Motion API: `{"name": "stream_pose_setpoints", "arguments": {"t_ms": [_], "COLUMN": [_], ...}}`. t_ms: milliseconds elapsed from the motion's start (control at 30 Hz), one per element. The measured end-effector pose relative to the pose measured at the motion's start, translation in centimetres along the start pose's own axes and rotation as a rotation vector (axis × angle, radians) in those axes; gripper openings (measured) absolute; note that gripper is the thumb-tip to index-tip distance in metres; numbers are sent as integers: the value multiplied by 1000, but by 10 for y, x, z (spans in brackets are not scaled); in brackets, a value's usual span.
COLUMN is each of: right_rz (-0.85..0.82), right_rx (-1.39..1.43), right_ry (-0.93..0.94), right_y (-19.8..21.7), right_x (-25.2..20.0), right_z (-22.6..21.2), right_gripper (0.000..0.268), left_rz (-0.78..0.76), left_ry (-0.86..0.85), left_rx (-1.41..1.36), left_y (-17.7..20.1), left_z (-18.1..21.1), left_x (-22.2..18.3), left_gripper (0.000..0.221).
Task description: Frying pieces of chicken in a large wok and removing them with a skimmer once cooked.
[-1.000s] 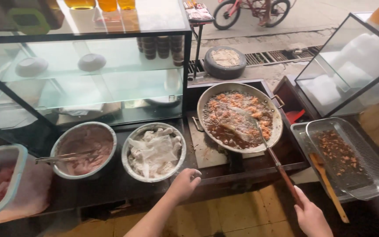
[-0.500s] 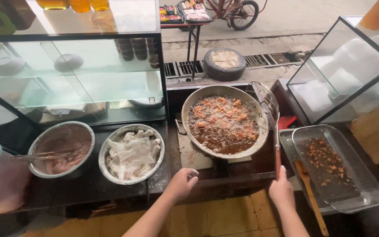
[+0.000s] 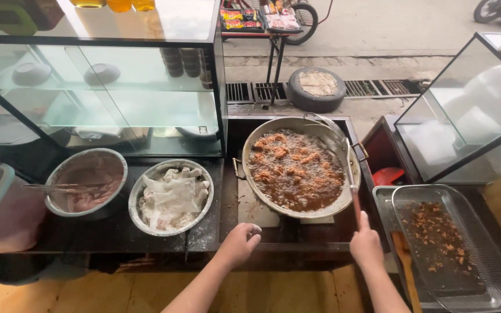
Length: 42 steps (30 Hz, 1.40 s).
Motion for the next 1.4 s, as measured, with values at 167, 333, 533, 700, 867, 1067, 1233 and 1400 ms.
{"name": "stream_pose_setpoints", "arguments": {"t_ms": [167, 333, 533, 700, 867, 1067, 1233, 1400], "right_rz": [-33, -248, -444, -657, -699, -701, -573, -372], "right_rx": [-69, 14, 684, 785, 1046, 1282, 1281, 1078], "right_ry": [-39, -168, -241, -301, -203, -157, -167, -157], "right_y": [19, 58, -7, 10, -15, -33, -21, 15], "right_x": [9, -13, 7, -17, -10, -3, -22, -49], "right_z": [29, 1, -2, 4, -19, 12, 17, -8], "right_gripper": [72, 74, 73, 65, 50, 43, 51, 58], "left_rz": [14, 9, 29, 52, 25, 11, 29, -5], "left_ry": [3, 17, -13, -8, 10, 24, -16, -30], "left_rx": [-1, 10, 6, 8, -2, -20, -14, -35], "left_y": [-4, -14, -20, -12, -21, -17, -6, 1], "left_z": [-6, -7, -13, -11, 7, 12, -1, 3], "left_x": [3, 7, 11, 11, 11, 6, 9, 9], "left_gripper": [25, 26, 28, 25, 26, 27, 26, 26]}}
Point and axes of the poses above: each hand's wrist, its own x-axis towards the middle knuckle, its own y-axis out of the back of the hand, z = x × y, the point moved 3 cm from there along x, towards the middle knuckle, and after that the axes turned 10 degrees about -x, right-handed, at the moved point
